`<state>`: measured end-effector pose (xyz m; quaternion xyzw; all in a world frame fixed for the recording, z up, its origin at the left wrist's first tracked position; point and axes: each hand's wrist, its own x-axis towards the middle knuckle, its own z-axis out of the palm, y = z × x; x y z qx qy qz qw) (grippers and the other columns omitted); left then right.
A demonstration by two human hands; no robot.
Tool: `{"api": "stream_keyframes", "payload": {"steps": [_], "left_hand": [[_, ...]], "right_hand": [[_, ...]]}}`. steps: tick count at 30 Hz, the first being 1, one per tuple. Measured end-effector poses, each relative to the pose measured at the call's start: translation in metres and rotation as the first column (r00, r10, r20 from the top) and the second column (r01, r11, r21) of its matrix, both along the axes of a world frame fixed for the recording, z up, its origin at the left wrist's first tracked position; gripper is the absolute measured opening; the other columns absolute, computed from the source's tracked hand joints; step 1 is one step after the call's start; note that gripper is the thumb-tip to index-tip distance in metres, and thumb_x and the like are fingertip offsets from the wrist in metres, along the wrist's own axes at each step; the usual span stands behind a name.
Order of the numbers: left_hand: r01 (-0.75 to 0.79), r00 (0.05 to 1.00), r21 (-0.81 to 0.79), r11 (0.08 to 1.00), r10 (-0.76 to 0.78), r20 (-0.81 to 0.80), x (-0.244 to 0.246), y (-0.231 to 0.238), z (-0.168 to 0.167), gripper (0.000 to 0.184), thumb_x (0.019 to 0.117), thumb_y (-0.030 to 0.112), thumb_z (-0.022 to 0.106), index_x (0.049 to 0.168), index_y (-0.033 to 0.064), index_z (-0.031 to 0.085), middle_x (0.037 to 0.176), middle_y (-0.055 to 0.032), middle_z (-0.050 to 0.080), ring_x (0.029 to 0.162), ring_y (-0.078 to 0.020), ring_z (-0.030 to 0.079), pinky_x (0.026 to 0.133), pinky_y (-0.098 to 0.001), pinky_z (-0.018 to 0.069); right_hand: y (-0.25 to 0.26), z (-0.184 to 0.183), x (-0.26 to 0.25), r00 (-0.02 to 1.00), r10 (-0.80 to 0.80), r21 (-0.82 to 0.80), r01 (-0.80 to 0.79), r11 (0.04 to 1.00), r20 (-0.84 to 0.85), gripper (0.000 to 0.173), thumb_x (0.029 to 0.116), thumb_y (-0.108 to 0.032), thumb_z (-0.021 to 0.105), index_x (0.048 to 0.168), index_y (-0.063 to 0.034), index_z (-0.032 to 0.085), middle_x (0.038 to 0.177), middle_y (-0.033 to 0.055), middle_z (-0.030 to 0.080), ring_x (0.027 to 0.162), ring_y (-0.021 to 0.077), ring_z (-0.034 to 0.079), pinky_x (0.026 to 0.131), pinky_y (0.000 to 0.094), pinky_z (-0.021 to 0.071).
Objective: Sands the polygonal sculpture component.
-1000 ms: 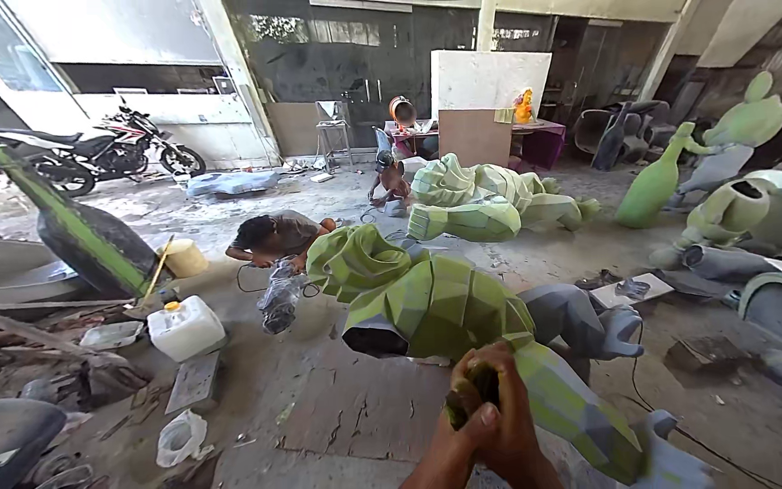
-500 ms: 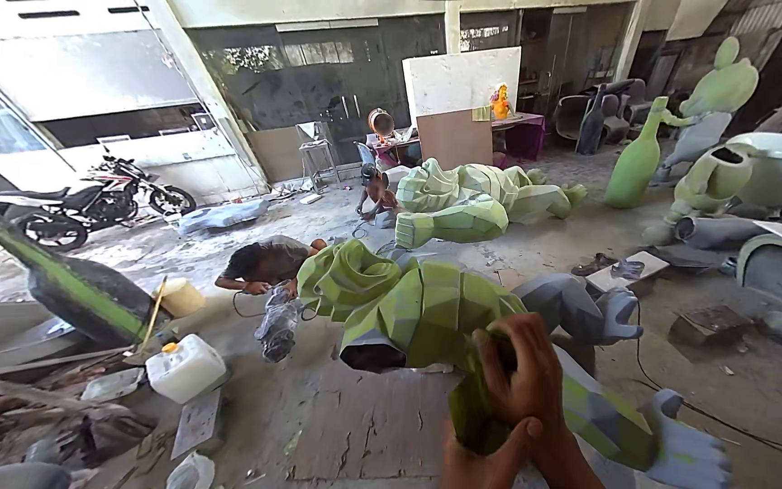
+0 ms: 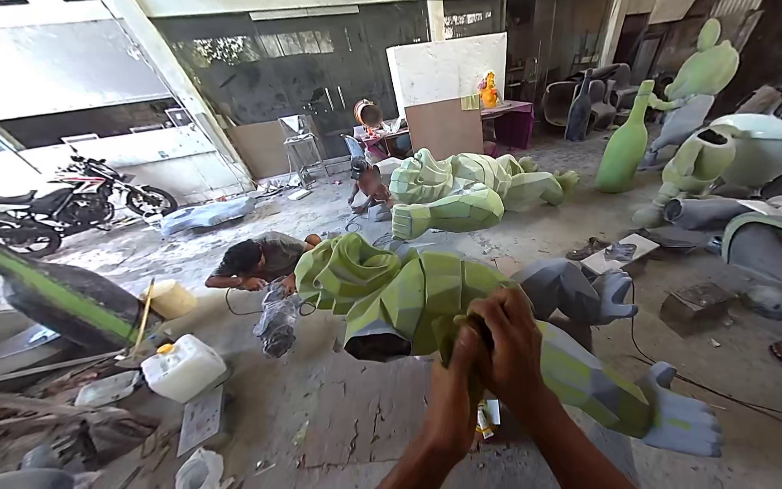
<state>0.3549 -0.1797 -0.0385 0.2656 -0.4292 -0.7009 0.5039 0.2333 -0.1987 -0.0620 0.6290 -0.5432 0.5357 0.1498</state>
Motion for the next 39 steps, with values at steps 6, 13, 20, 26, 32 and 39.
{"api": "stream_keyframes", "payload": {"steps": [6,13,20,26,32,39], "left_hand": [[-0.071,0.992,-0.063,0.996,0.077,0.103,0.015,-0.032,-0.007,0.087,0.0889,0.083,0.046,0.139,0.0121,0.056,0.111,-0.0066,0.07,0.1,-0.0174,0.068,0.087,-0.0359,0.0581],[-0.137,0.987,0.041,0.99,0.14,-0.08,0.015,-0.028,-0.054,0.033,0.0931,-0.001,0.068,0.125,-0.006,0.06,0.113,-0.0207,0.069,0.102,-0.0292,0.069,0.092,-0.0481,0.059],[0.316,0.94,-0.254,0.914,-0.338,-0.046,0.016,0.021,-0.082,0.09,0.0806,0.022,0.086,0.146,-0.0005,0.028,0.137,-0.0139,0.053,0.124,-0.0197,0.057,0.104,-0.0369,0.0519],[0.182,0.981,-0.387,0.904,-0.143,0.128,-0.003,0.038,-0.074,0.101,0.079,0.023,0.09,0.152,-0.0102,0.029,0.143,-0.019,0.056,0.127,-0.0249,0.06,0.107,-0.0413,0.0544],[0.16,0.979,-0.404,0.9,-0.092,0.183,0.0,0.029,-0.066,0.082,0.0806,0.03,0.088,0.138,-0.0098,0.046,0.12,-0.0139,0.069,0.111,-0.0187,0.069,0.098,-0.0366,0.059],[0.335,0.898,-0.172,0.926,-0.258,0.356,0.022,0.021,-0.048,0.071,0.0922,0.06,0.068,0.129,0.0,0.056,0.108,-0.0015,0.071,0.102,-0.0063,0.068,0.093,-0.0293,0.0583]], "right_hand": [[0.024,-0.038,0.048,0.889,0.213,0.094,-0.273,0.958,0.404,0.03,0.1039,-0.039,0.055,0.106,-0.0126,0.069,0.102,0.0055,0.061,0.094,0.0163,0.063,0.076,0.0368,0.0579],[0.031,-0.041,0.01,0.602,0.032,0.051,-0.12,0.991,0.798,0.025,0.1091,-0.02,0.042,0.112,-0.0011,0.058,0.091,0.0055,0.064,0.079,0.0115,0.065,0.07,0.0274,0.0581],[0.035,-0.054,-0.01,0.928,-0.086,0.211,0.008,0.977,0.363,0.035,0.1045,-0.04,0.052,0.11,-0.0112,0.07,0.103,0.004,0.064,0.094,0.0158,0.064,0.077,0.0388,0.0588],[0.026,-0.018,-0.016,0.817,-0.543,0.387,0.445,0.808,0.194,0.038,0.1001,-0.048,0.056,0.111,-0.0142,0.069,0.105,0.0111,0.063,0.094,0.031,0.065,0.067,0.052,0.056],[0.027,-0.026,0.011,0.868,-0.476,0.295,0.423,0.857,0.139,0.038,0.0999,-0.053,0.051,0.105,-0.0216,0.072,0.098,0.0034,0.062,0.087,0.0224,0.065,0.059,0.0415,0.0553],[0.052,-0.031,0.036,0.944,0.017,0.186,-0.083,0.979,0.328,0.037,0.1021,-0.049,0.055,0.1,-0.0157,0.073,0.094,0.0026,0.063,0.089,0.0143,0.064,0.071,0.0353,0.0576]]}}
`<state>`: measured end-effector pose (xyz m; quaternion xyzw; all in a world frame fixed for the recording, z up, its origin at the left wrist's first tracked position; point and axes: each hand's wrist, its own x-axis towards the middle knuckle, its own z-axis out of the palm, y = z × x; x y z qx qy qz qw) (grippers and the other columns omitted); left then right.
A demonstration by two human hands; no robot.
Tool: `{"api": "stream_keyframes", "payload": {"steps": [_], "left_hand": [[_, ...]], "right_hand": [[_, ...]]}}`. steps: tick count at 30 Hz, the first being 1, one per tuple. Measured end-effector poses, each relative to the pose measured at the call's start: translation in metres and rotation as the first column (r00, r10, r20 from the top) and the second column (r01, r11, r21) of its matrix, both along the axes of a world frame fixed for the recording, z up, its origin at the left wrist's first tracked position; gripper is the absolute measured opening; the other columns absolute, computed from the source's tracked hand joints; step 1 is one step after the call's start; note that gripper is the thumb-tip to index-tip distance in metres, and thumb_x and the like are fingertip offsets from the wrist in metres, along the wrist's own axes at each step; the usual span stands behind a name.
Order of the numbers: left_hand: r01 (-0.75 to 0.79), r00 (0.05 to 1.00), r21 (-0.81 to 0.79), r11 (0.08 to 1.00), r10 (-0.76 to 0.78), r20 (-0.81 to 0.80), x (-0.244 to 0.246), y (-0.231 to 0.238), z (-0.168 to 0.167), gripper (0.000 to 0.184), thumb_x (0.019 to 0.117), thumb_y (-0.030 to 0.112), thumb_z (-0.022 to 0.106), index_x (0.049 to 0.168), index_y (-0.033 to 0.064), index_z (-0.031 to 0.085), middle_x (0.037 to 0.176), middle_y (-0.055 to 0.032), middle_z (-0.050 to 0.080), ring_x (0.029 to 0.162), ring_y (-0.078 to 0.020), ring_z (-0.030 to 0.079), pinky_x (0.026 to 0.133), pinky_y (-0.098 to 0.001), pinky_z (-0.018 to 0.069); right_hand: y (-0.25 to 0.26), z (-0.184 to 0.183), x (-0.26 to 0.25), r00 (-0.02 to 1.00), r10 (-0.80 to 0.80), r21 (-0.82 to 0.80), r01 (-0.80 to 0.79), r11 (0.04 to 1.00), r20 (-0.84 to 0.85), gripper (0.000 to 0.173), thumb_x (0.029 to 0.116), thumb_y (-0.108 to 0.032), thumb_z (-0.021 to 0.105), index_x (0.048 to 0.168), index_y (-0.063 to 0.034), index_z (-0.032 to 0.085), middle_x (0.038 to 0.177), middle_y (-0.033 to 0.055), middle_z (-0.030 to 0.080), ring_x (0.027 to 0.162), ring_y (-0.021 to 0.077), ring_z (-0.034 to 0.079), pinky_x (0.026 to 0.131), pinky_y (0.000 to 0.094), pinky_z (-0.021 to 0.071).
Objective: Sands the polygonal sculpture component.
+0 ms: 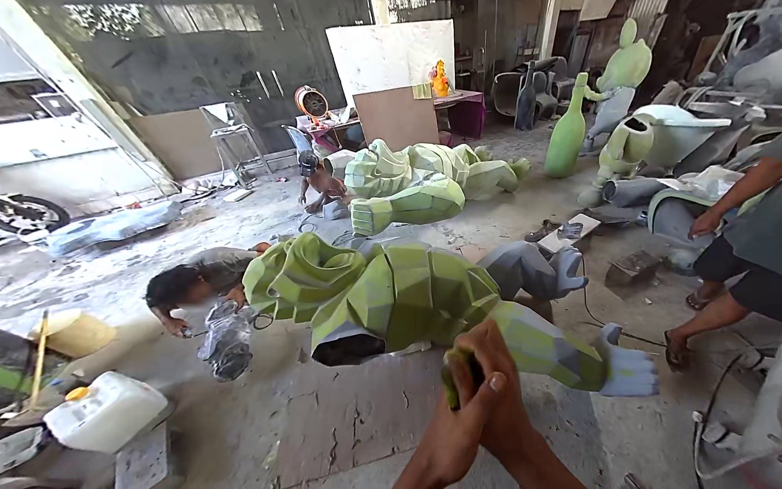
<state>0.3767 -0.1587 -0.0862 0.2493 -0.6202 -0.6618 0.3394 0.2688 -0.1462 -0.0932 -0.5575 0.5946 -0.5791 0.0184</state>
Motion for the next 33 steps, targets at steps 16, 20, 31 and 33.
{"api": "stream_keyframes", "payload": {"steps": [16,20,31,33], "left_hand": [[0.505,0.847,0.358,0.786,-0.531,-0.028,0.058,-0.037,-0.015,0.046,0.0906,0.019,0.076,0.131,0.0088,0.057,0.119,-0.0102,0.07,0.108,-0.0276,0.07,0.094,-0.0504,0.0595],[0.311,0.93,0.181,0.933,-0.338,0.142,0.074,-0.056,-0.013,0.026,0.0921,0.009,0.073,0.116,0.0021,0.065,0.108,-0.015,0.072,0.093,-0.0305,0.073,0.079,-0.0498,0.0648],[0.087,0.933,-0.015,0.996,-0.077,0.351,0.081,-0.058,-0.055,0.032,0.0804,0.019,0.087,0.108,0.0093,0.073,0.098,-0.0047,0.076,0.09,-0.0181,0.074,0.083,-0.0404,0.0638],[-0.074,0.992,0.177,0.981,0.054,0.111,0.088,-0.06,-0.052,0.033,0.0799,0.014,0.089,0.108,0.0016,0.075,0.099,-0.0144,0.076,0.092,-0.0276,0.075,0.083,-0.046,0.0641]], "right_hand": [[0.002,-0.009,-0.01,0.982,0.171,0.225,-0.186,0.956,0.081,0.029,0.1029,-0.04,0.058,0.107,-0.0145,0.072,0.097,0.0017,0.065,0.088,0.0138,0.065,0.076,0.0388,0.0594],[-0.003,-0.019,-0.051,0.961,0.07,0.633,-0.231,0.739,0.268,0.044,0.1047,-0.052,0.047,0.112,-0.0146,0.069,0.102,0.0072,0.067,0.093,0.0218,0.067,0.083,0.0494,0.0567],[0.001,-0.009,-0.02,0.747,0.255,0.088,-0.385,0.919,0.614,0.044,0.0971,-0.01,0.051,0.14,-0.0148,0.061,0.13,0.0096,0.066,0.115,0.0234,0.065,0.096,0.0434,0.0573],[0.011,-0.013,-0.024,0.774,0.262,-0.085,-0.261,0.961,0.576,0.045,0.0947,-0.005,0.063,0.14,-0.0052,0.059,0.126,0.0155,0.067,0.112,0.0283,0.068,0.096,0.0449,0.0595]]}}
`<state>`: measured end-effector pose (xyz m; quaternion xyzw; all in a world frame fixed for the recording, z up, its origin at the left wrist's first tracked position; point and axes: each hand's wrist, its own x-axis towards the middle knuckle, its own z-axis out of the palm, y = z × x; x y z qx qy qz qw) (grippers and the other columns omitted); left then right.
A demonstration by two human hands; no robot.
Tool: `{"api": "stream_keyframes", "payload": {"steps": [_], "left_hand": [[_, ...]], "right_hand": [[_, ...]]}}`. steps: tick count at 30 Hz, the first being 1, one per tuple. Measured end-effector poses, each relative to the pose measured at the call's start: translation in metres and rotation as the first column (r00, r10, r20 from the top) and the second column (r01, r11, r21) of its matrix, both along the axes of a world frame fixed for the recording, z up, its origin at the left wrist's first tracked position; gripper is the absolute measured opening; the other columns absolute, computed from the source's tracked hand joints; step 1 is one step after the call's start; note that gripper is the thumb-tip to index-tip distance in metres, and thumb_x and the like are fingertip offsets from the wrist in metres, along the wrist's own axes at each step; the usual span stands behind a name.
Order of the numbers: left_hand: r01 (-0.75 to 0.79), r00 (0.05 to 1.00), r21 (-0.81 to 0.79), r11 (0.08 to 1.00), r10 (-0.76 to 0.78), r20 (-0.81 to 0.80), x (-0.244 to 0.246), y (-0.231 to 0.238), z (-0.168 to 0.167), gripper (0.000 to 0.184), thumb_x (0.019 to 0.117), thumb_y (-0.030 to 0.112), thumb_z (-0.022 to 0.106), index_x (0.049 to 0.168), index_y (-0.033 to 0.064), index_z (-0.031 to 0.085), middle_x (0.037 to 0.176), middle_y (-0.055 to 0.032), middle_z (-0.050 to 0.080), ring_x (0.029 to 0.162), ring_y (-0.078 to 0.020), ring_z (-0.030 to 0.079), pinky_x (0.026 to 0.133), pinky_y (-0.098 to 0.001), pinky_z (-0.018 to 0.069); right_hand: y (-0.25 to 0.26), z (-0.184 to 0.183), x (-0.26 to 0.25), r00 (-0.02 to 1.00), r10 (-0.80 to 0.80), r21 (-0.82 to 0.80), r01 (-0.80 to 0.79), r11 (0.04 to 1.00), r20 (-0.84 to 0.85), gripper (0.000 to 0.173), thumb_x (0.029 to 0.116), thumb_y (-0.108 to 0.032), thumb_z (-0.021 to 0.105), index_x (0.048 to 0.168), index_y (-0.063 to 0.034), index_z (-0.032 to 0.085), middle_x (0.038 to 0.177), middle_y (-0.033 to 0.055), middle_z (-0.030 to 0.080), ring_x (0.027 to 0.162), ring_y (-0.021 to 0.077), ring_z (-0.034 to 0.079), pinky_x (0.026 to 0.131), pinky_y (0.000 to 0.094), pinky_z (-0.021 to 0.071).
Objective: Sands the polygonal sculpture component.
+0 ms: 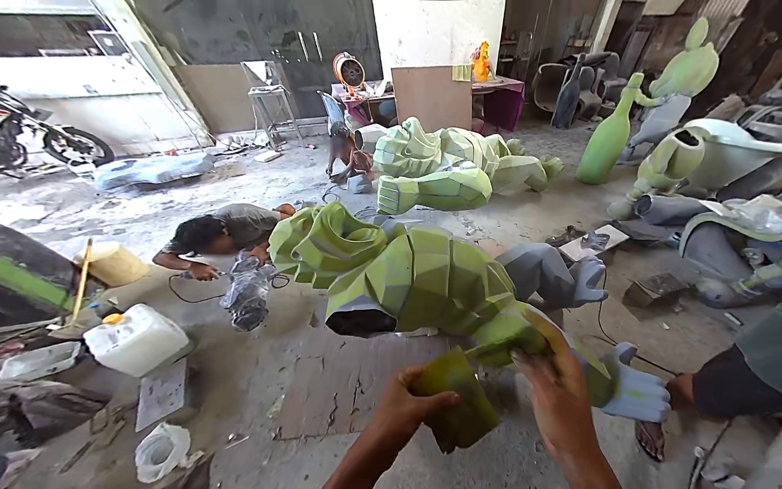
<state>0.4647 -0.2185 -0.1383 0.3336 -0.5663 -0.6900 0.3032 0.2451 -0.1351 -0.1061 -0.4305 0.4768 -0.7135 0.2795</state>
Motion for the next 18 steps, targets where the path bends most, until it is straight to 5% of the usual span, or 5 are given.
{"api": "stream_keyframes", "payload": {"steps": [4,7,12,15,18], "left_hand": [[-0.163,0.937,0.142,0.976,0.198,-0.286,-0.005,0.003,0.009,0.044,0.083,0.005,0.084,0.12,-0.0073,0.064,0.108,-0.0243,0.072,0.099,-0.0345,0.072,0.09,-0.0507,0.0612],[-0.199,0.911,0.116,0.973,0.227,-0.344,-0.015,0.006,0.013,0.042,0.0887,0.005,0.079,0.124,-0.0096,0.061,0.109,-0.0247,0.072,0.099,-0.0342,0.072,0.09,-0.0499,0.0611],[-0.194,0.958,-0.108,0.975,0.164,-0.236,-0.031,0.011,0.012,0.051,0.0962,0.014,0.072,0.137,-0.005,0.049,0.117,-0.0155,0.071,0.106,-0.0265,0.071,0.094,-0.043,0.0615],[-0.218,0.967,-0.217,0.952,0.18,-0.182,-0.037,0.009,0.014,0.066,0.0905,0.025,0.081,0.141,-0.0013,0.047,0.117,-0.0108,0.071,0.106,-0.0233,0.072,0.093,-0.0413,0.0629],[-0.194,0.971,-0.244,0.95,0.151,-0.184,-0.038,0.008,0.021,0.063,0.092,0.025,0.08,0.14,0.0002,0.047,0.114,-0.0103,0.072,0.103,-0.0232,0.073,0.092,-0.0409,0.0635]], "right_hand": [[0.028,-0.013,0.014,0.995,-0.079,-0.088,0.073,0.993,-0.059,0.021,0.0906,-0.007,0.073,0.111,-0.0103,0.074,0.104,0.0047,0.07,0.095,0.0158,0.069,0.081,0.0329,0.0614],[0.042,-0.015,0.024,0.981,0.102,-0.064,-0.114,0.991,-0.163,0.022,0.0851,-0.002,0.068,0.104,-0.0127,0.062,0.132,0.0104,0.063,0.124,0.0235,0.061,0.097,0.037,0.057],[0.056,-0.005,0.052,0.966,0.186,0.247,-0.139,0.959,-0.178,0.061,0.0831,0.01,0.058,0.137,0.0026,0.03,0.13,0.0128,0.059,0.112,0.0157,0.066,0.091,0.0356,0.06],[0.054,-0.001,0.055,0.951,0.163,0.205,-0.11,0.973,-0.262,0.092,0.0911,0.002,0.066,0.159,0.0079,0.004,0.158,0.0236,0.037,0.131,0.0208,0.058,0.106,0.0366,0.0557],[0.048,0.003,0.046,0.912,0.133,0.166,-0.073,0.983,-0.388,0.085,0.0967,-0.005,0.063,0.159,0.0102,0.009,0.152,0.0213,0.047,0.13,0.019,0.059,0.107,0.0352,0.0548]]}}
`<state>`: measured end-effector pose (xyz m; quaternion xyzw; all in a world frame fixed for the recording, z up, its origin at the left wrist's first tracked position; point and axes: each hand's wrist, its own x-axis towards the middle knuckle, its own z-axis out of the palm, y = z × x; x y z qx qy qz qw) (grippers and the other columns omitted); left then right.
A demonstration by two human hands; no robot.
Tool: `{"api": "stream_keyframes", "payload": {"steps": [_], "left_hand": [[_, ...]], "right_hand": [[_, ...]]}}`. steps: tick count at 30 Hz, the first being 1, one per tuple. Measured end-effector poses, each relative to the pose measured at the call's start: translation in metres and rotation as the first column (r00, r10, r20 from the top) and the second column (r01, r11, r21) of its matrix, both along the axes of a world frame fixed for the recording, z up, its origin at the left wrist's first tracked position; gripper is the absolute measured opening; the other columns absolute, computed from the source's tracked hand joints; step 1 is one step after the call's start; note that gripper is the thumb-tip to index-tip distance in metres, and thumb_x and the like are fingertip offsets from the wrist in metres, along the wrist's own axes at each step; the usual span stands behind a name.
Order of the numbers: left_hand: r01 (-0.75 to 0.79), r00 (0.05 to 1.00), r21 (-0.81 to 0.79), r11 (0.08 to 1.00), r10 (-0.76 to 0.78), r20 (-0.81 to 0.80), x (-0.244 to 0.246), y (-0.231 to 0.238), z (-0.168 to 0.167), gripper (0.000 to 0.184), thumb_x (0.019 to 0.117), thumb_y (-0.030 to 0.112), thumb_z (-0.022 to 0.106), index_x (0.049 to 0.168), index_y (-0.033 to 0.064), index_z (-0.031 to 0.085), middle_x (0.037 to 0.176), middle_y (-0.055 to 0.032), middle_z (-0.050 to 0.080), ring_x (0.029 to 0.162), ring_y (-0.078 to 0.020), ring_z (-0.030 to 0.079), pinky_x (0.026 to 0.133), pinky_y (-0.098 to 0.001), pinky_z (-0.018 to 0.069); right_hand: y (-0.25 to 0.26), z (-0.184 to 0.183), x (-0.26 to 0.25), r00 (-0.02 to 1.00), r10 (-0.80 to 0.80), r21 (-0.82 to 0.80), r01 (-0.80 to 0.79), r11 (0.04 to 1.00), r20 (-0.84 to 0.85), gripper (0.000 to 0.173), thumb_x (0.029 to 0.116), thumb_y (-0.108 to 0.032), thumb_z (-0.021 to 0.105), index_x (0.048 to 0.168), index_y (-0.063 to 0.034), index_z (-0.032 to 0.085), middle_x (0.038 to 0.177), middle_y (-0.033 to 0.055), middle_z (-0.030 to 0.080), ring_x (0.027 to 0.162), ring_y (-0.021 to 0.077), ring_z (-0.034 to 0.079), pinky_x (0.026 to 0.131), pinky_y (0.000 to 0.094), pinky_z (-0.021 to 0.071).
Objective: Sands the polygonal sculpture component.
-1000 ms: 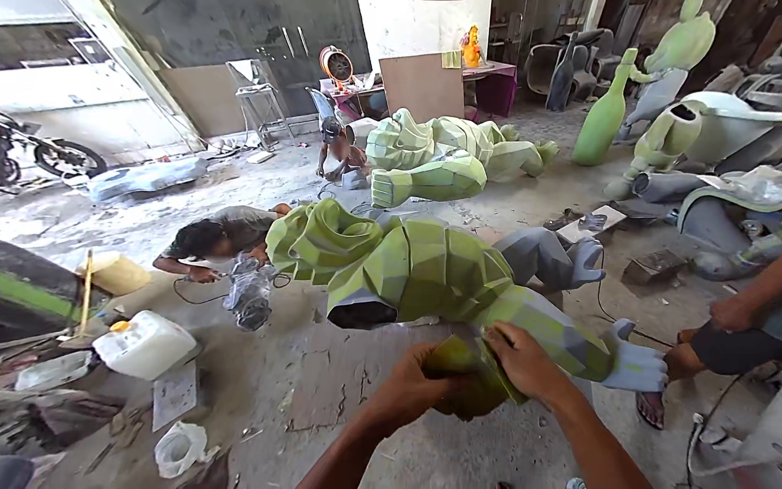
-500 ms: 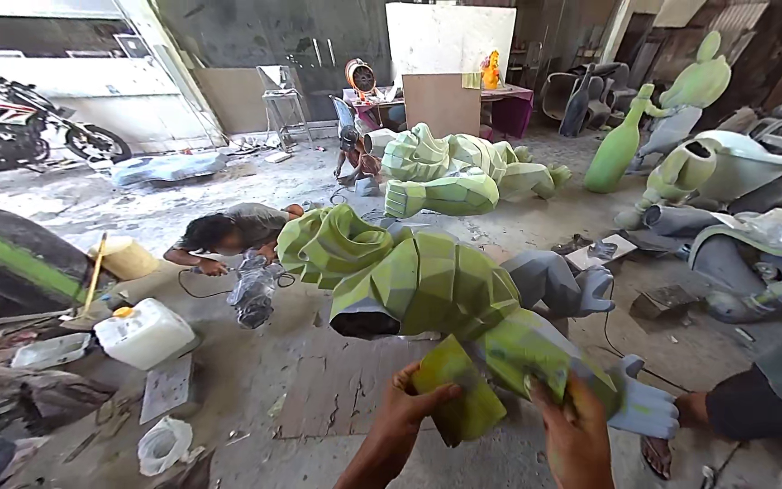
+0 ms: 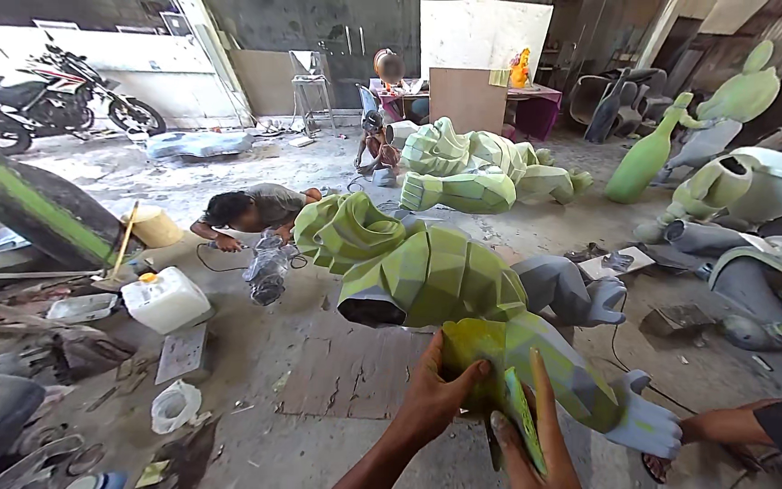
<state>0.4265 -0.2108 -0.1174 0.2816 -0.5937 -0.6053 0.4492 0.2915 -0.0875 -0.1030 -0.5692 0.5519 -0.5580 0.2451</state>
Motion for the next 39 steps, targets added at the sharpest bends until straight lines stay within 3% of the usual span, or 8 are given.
{"api": "stream_keyframes", "payload": {"steps": [7,16,21,23,26,33,36,39], "left_hand": [[0.045,0.998,-0.034,0.998,-0.044,0.035,-0.007,-0.005,-0.009,0.076,0.0858,0.026,0.086,0.142,0.0001,0.042,0.119,-0.0099,0.07,0.108,-0.0216,0.071,0.096,-0.0399,0.0624],[0.342,0.939,0.017,0.939,-0.343,0.02,-0.015,0.014,-0.02,0.073,0.0905,0.014,0.079,0.147,-0.0026,0.036,0.128,-0.0105,0.066,0.117,-0.0194,0.067,0.103,-0.038,0.0574],[0.362,0.932,-0.068,0.93,-0.36,0.042,-0.01,0.014,-0.018,0.067,0.088,0.011,0.08,0.142,-0.0032,0.044,0.124,-0.0111,0.068,0.113,-0.021,0.069,0.1,-0.0408,0.0591],[0.142,0.988,-0.146,0.979,-0.13,0.086,-0.008,0.007,-0.019,0.062,0.0865,0.018,0.084,0.136,0.0002,0.051,0.117,-0.0083,0.071,0.107,-0.0204,0.071,0.096,-0.0415,0.0623],[-0.02,0.995,-0.202,0.979,0.038,0.087,-0.006,0.004,-0.029,0.064,0.0859,0.022,0.086,0.135,0.0013,0.05,0.115,-0.0087,0.071,0.106,-0.0209,0.071,0.095,-0.0411,0.0629],[0.196,0.976,-0.198,0.961,-0.172,0.13,-0.01,0.014,-0.035,0.072,0.0873,0.023,0.084,0.142,-0.0011,0.044,0.125,-0.0094,0.067,0.115,-0.018,0.067,0.102,-0.0389,0.0584],[0.295,0.952,-0.208,0.933,-0.269,0.145,-0.011,0.022,-0.038,0.069,0.0872,0.019,0.084,0.141,-0.0005,0.046,0.126,-0.0092,0.066,0.117,-0.017,0.066,0.104,-0.0387,0.0568],[0.25,0.968,-0.223,0.942,-0.235,0.093,-0.001,0.017,-0.045,0.061,0.0872,0.013,0.083,0.136,-0.0018,0.05,0.122,-0.0106,0.068,0.113,-0.0187,0.068,0.102,-0.0402,0.058]], "right_hand": [[-0.008,0.003,-0.009,0.998,0.053,0.117,-0.05,0.992,-0.029,0.102,0.0883,-0.03,0.081,0.162,0.0033,0.018,0.164,0.0164,0.035,0.146,0.0162,0.044,0.118,0.0333,0.0442],[-0.024,-0.006,-0.022,0.968,-0.034,0.262,-0.033,0.964,0.25,0.096,0.0802,-0.038,0.088,0.156,-0.0062,0.038,0.138,0.0042,0.064,0.12,0.0115,0.066,0.1,0.0304,0.059],[-0.023,-0.02,-0.041,0.877,0.098,0.417,-0.319,0.851,0.471,0.127,0.0716,-0.063,0.085,0.164,-0.0149,0.014,0.146,0.0028,0.058,0.127,0.0127,0.062,0.107,0.0358,0.0544],[-0.016,-0.026,-0.047,0.765,0.203,0.276,-0.446,0.851,0.611,0.127,0.0754,-0.065,0.081,0.166,-0.0178,0.004,0.157,0.0088,0.046,0.133,0.0225,0.057,0.107,0.0448,0.0544],[-0.012,-0.026,-0.03,0.631,0.183,0.132,-0.418,0.899,0.754,0.119,0.0777,-0.067,0.077,0.164,-0.009,0.018,0.153,0.0133,0.049,0.133,0.0275,0.056,0.105,0.0474,0.0539],[-0.029,-0.014,-0.009,0.548,-0.119,0.277,-0.215,0.937,0.828,0.081,0.0929,-0.071,0.049,0.15,-0.0129,0.049,0.134,0.0126,0.065,0.121,0.0252,0.065,0.098,0.0476,0.0572],[-0.036,-0.028,-0.017,0.539,-0.118,0.301,-0.266,0.916,0.834,0.084,0.0958,-0.077,0.033,0.155,-0.0191,0.043,0.134,0.0128,0.066,0.119,0.0284,0.066,0.094,0.0521,0.0581],[-0.032,-0.033,-0.023,0.518,-0.034,0.226,-0.313,0.923,0.855,0.095,0.089,-0.085,0.038,0.156,-0.0176,0.041,0.134,0.0105,0.067,0.12,0.0257,0.066,0.097,0.0503,0.0573]]}}
